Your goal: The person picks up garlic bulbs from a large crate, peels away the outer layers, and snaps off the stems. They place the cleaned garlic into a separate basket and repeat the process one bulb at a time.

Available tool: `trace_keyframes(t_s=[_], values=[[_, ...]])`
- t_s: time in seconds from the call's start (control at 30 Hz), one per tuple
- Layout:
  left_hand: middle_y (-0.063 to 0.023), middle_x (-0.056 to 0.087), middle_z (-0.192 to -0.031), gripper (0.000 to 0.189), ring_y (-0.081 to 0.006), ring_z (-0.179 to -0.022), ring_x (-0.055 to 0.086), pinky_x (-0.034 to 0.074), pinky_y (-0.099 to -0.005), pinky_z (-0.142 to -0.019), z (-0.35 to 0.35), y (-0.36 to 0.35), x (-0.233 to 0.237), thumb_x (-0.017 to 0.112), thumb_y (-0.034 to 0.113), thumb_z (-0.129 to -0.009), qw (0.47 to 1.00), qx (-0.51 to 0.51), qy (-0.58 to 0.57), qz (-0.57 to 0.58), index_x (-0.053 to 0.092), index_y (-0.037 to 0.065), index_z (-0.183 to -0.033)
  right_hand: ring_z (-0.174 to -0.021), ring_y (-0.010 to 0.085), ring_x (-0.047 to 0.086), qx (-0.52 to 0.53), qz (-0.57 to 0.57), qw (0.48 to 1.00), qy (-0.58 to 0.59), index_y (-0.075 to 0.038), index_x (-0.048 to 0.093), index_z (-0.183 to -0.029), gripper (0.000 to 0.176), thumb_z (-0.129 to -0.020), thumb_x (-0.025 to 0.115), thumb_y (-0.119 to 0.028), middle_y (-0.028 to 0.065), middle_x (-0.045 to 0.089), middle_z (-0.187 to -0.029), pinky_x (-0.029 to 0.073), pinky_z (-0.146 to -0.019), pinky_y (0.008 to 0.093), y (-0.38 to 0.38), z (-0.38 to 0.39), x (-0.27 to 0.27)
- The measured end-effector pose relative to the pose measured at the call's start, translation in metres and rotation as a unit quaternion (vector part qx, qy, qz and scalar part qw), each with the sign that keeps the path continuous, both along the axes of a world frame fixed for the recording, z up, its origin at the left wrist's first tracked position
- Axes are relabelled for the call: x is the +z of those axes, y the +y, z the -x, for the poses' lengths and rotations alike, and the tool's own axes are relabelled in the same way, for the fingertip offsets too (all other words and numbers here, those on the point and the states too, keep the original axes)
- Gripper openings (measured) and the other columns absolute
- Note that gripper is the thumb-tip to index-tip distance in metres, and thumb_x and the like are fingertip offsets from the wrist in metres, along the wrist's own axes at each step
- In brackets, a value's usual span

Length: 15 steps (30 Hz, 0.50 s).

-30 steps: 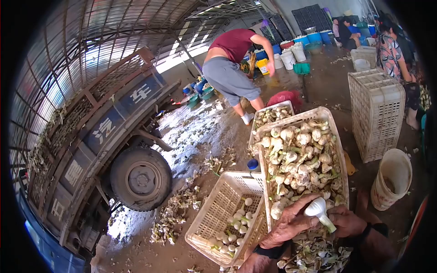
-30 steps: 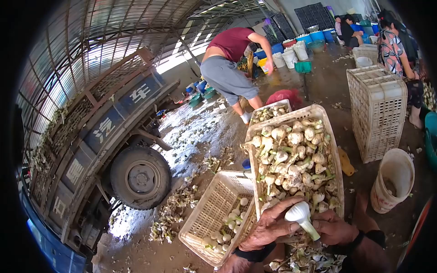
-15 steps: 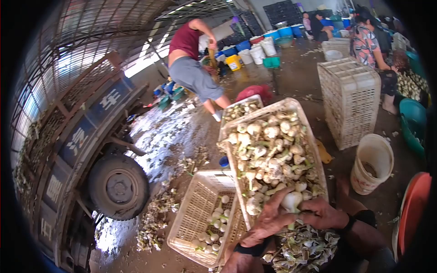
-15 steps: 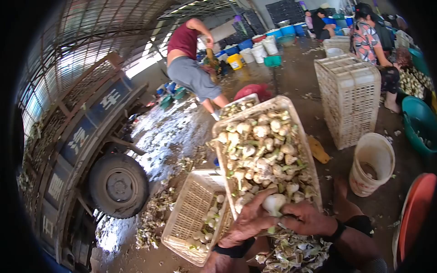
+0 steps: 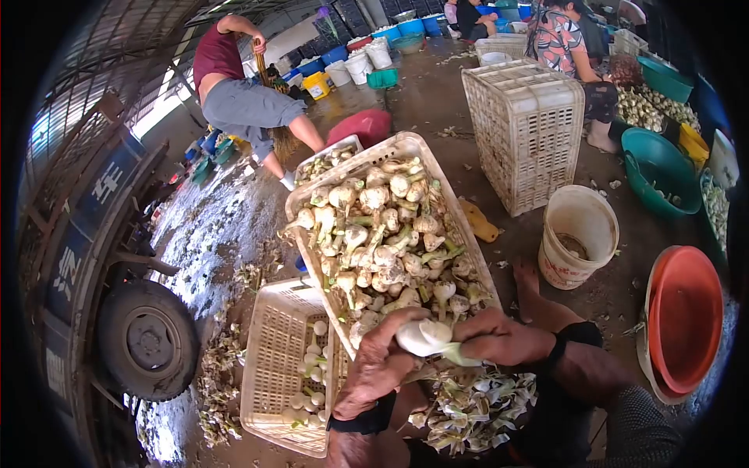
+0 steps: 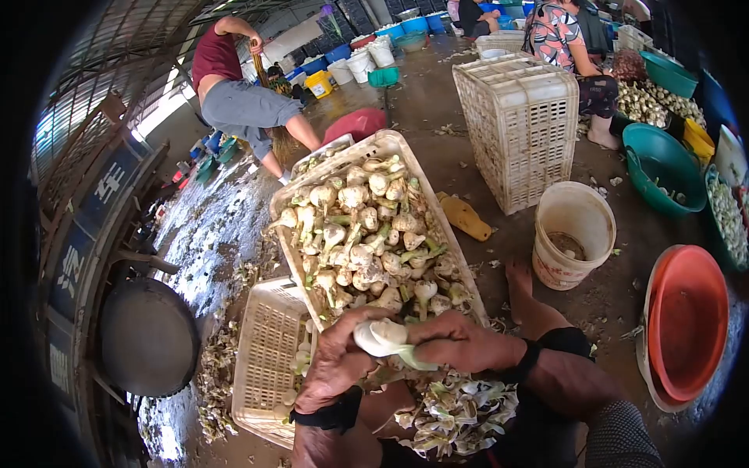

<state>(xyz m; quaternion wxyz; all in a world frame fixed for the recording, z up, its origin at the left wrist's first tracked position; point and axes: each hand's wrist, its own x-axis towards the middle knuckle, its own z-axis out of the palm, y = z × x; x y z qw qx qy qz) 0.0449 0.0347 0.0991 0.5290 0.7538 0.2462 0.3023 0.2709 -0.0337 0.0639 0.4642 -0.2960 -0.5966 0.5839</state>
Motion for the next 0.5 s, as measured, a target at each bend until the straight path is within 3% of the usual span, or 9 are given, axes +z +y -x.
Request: trace_keyframes(t_s=[0.07, 0.13, 0.17, 0.2, 0.27, 0.33, 0.4, 0.43, 0.5], values=[[-0.0093, 0.065, -0.111, 0.070, -0.0192, -0.101, 0.063, 0.053, -0.0301, -0.085, 0.011, 0.003, -0.003, 0.044, -0.025, -0.067, 0.994, 0.046, -0.024, 0.094, 0.059, 0.012, -0.124, -0.072, 0.0108, 0.061, -0.034, 0.008, 0.990, 0.134, 0.004, 0.065, -0.100, 0.022, -0.088, 0.057, -0.013, 0.0064, 0.066, -0.081, 0.049, -0.063, 0.0267, 0.001, -0.003, 0.003], [-0.0108, 0.065, -0.110, 0.067, -0.0200, -0.099, 0.065, 0.054, -0.0312, -0.083, 0.019, 0.004, 0.004, 0.050, -0.024, -0.065, 0.989, 0.075, -0.007, 0.124, 0.058, 0.008, -0.123, -0.075, 0.0131, 0.065, -0.072, 0.150, 0.960, 0.224, 0.004, 0.067, -0.096, 0.023, -0.088, 0.055, -0.014, 0.0098, 0.069, -0.085, 0.053, -0.063, 0.0262, 0.003, -0.016, 0.027], [-0.0108, 0.065, -0.110, 0.067, -0.0200, -0.099, 0.065, 0.054, -0.0312, -0.083, 0.020, 0.004, 0.005, 0.050, -0.024, -0.065, 0.990, 0.072, -0.004, 0.124, 0.058, 0.008, -0.123, -0.073, 0.0139, 0.066, -0.101, 0.144, 0.953, 0.245, 0.003, 0.068, -0.097, 0.025, -0.091, 0.055, -0.017, 0.0105, 0.070, -0.087, 0.053, -0.058, 0.0249, 0.010, -0.016, 0.024], [-0.0124, 0.065, -0.110, 0.067, -0.0209, -0.098, 0.065, 0.055, -0.0322, -0.083, 0.022, 0.003, 0.005, 0.053, -0.022, -0.064, 0.985, 0.047, -0.079, 0.145, 0.058, 0.007, -0.124, -0.073, 0.0139, 0.066, -0.105, 0.145, 0.952, 0.249, 0.003, 0.068, -0.097, 0.025, -0.091, 0.055, -0.017, 0.0105, 0.070, -0.087, 0.053, -0.058, 0.0249, 0.010, -0.018, 0.023], [-0.0139, 0.065, -0.111, 0.067, -0.0218, -0.096, 0.066, 0.055, -0.0331, -0.083, 0.027, 0.002, 0.006, 0.056, -0.020, -0.063, 0.973, 0.020, -0.154, 0.168, 0.057, 0.006, -0.125, -0.069, 0.0137, 0.066, -0.094, 0.139, 0.986, -0.009, 0.003, 0.066, -0.104, 0.028, -0.093, 0.055, -0.020, 0.0087, 0.070, -0.086, 0.052, -0.056, 0.0238, 0.008, -0.021, 0.020], [-0.0172, 0.065, -0.111, 0.073, -0.0245, -0.093, 0.068, 0.057, -0.0334, -0.081, 0.035, 0.003, 0.011, 0.062, -0.015, -0.062, 0.927, 0.003, -0.308, 0.215, 0.051, 0.002, -0.131, -0.062, 0.0158, 0.064, -0.005, -0.056, 0.987, -0.147, -0.003, 0.066, -0.100, 0.019, -0.093, 0.057, -0.019, 0.0083, 0.068, -0.078, 0.050, -0.054, 0.0302, 0.008, -0.008, -0.012], [-0.0243, 0.061, -0.115, 0.073, -0.0284, -0.089, 0.068, 0.060, -0.0336, -0.078, 0.057, 0.014, 0.002, 0.072, -0.005, -0.066, 0.883, 0.100, -0.410, 0.207, 0.046, 0.001, -0.133, -0.067, 0.0346, 0.062, 0.073, -0.278, 0.933, -0.215, -0.002, 0.059, -0.088, 0.011, -0.088, 0.057, -0.013, 0.0186, 0.059, -0.072, 0.049, -0.059, 0.0419, 0.003, 0.018, -0.050], [-0.0246, 0.060, -0.115, 0.068, -0.0290, -0.089, 0.068, 0.060, -0.0337, -0.078, 0.066, 0.020, 0.004, 0.071, -0.002, -0.071, 0.844, 0.083, -0.483, 0.217, 0.044, 0.000, -0.134, -0.069, 0.0368, 0.061, 0.154, -0.225, 0.915, -0.296, -0.002, 0.059, -0.088, 0.011, -0.085, 0.057, -0.013, 0.0185, 0.060, -0.073, 0.048, -0.062, 0.0444, -0.005, 0.026, -0.063], [-0.0247, 0.058, -0.119, 0.053, -0.0295, -0.092, 0.068, 0.060, -0.0326, -0.080, 0.093, 0.030, 0.002, 0.069, 0.010, -0.086, 0.795, 0.047, -0.568, 0.206, 0.044, -0.002, -0.132, -0.070, 0.0393, 0.060, 0.116, -0.249, 0.902, -0.332, -0.002, 0.059, -0.080, 0.011, -0.081, 0.058, -0.012, 0.0187, 0.059, -0.072, 0.048, -0.063, 0.0460, -0.012, 0.035, -0.112]])
